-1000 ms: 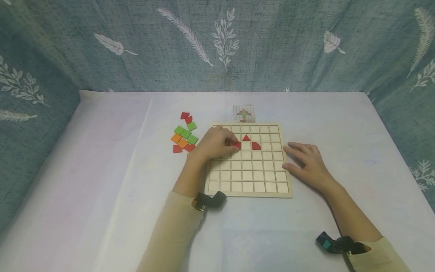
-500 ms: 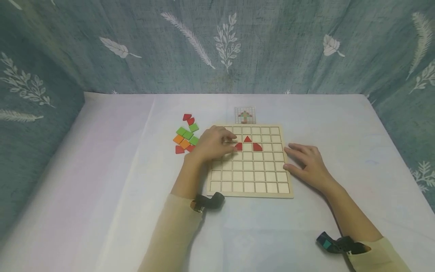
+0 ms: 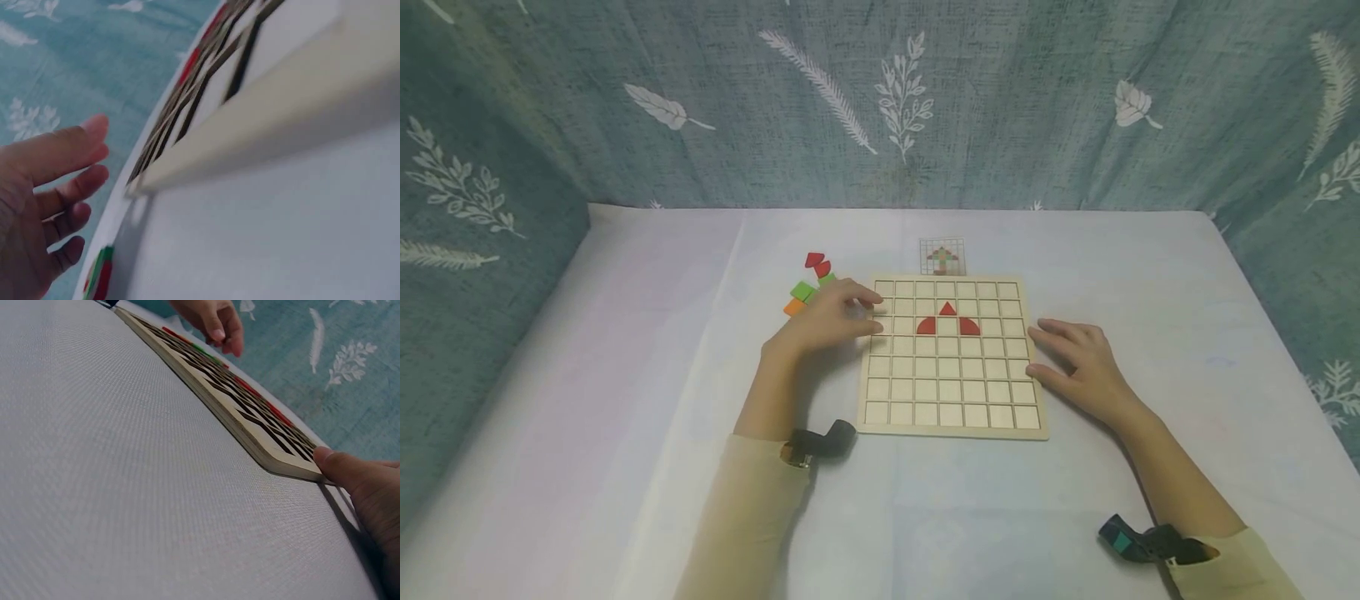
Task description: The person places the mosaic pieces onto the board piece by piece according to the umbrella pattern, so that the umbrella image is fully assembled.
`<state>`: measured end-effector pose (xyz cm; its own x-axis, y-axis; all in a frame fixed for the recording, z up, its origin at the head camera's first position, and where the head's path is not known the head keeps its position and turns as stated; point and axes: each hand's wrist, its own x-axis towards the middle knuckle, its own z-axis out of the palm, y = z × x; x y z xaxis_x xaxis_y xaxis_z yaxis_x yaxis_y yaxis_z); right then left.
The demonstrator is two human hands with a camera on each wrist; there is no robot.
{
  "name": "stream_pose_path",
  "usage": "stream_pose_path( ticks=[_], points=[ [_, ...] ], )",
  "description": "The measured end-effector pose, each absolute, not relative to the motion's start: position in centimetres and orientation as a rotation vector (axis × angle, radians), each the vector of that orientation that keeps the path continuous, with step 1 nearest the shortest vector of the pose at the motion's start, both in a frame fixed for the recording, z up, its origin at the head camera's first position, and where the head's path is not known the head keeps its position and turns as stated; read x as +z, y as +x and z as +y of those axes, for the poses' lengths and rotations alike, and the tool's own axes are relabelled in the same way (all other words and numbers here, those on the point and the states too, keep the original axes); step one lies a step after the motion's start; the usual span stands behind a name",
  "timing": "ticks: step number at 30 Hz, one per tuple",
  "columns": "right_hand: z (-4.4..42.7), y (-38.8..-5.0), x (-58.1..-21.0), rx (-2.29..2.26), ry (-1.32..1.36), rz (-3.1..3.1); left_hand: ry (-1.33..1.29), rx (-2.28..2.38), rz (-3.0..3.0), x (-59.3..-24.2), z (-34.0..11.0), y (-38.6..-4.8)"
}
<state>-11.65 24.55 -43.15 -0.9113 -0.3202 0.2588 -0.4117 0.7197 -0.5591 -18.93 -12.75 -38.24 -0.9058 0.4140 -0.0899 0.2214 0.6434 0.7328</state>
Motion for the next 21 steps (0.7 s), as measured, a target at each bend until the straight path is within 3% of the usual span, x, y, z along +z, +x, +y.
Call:
stream_pose_path(
  ticks=[21],
  points=[
    [24.4,-11.5,-43.0,0.953,0.58,-2.786,0.553,1.004,2.705,-38.9,-18.5,-17.6]
  ],
)
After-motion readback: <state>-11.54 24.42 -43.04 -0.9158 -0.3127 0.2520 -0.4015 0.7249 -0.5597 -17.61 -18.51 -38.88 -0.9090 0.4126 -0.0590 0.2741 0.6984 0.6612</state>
